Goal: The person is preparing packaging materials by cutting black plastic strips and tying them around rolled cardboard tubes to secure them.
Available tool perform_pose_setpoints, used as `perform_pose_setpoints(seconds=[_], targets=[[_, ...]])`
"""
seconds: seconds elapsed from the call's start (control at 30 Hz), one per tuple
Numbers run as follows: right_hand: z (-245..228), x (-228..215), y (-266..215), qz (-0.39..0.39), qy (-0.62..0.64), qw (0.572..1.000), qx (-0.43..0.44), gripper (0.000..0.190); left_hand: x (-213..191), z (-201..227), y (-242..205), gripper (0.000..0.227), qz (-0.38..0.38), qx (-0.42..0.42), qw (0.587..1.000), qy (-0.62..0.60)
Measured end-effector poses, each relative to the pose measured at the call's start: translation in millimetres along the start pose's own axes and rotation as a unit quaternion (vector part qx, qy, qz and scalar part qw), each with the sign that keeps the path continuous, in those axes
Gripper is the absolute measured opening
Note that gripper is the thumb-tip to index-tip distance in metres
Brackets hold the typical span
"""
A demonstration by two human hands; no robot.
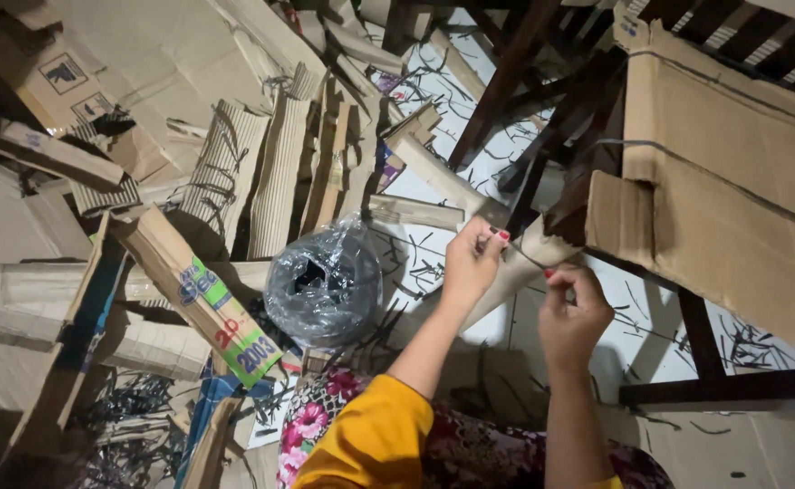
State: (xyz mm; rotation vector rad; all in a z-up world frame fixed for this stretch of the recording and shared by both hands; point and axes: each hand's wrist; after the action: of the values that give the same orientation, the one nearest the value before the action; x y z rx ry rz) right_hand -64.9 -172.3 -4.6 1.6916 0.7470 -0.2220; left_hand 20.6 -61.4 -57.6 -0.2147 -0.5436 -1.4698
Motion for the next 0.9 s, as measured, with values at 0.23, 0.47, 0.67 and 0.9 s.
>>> perform_pose_setpoints(seconds=[0.23, 0.47, 0.67, 0.9], targets=[[-3, 6, 0, 0.023, 0.009, 0.999, 0.028, 0.029, -1, -9, -19, 0.026, -0.002, -0.096, 0.983, -0.157], [-1, 10, -2, 0.035, -0.001, 0.999, 0.019, 0.023, 13, -15, -24, 0.02, 0.042, 0.005, 0.983, -0.176], [-11, -7, -6, 0.064, -0.127, 0.986, -0.089, 0.02, -1, 27, -25, 0.014, -0.003, 0.227, 0.973, -0.037], [-8, 2, 8, 0.111, -0.1, 0.952, -0.267, 0.018, -11, 54, -17, 0.004, -0.012, 0.455, 0.88, 0.136]])
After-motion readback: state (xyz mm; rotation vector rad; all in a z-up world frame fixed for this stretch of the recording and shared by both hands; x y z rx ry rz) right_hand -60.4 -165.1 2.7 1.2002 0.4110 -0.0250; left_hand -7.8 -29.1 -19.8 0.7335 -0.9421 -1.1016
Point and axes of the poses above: each hand's wrist, its own y-axis towards the middle knuckle, its own x-axis out of the palm, z = x × y, and after that the axes turned 13 degrees about -y, right-handed
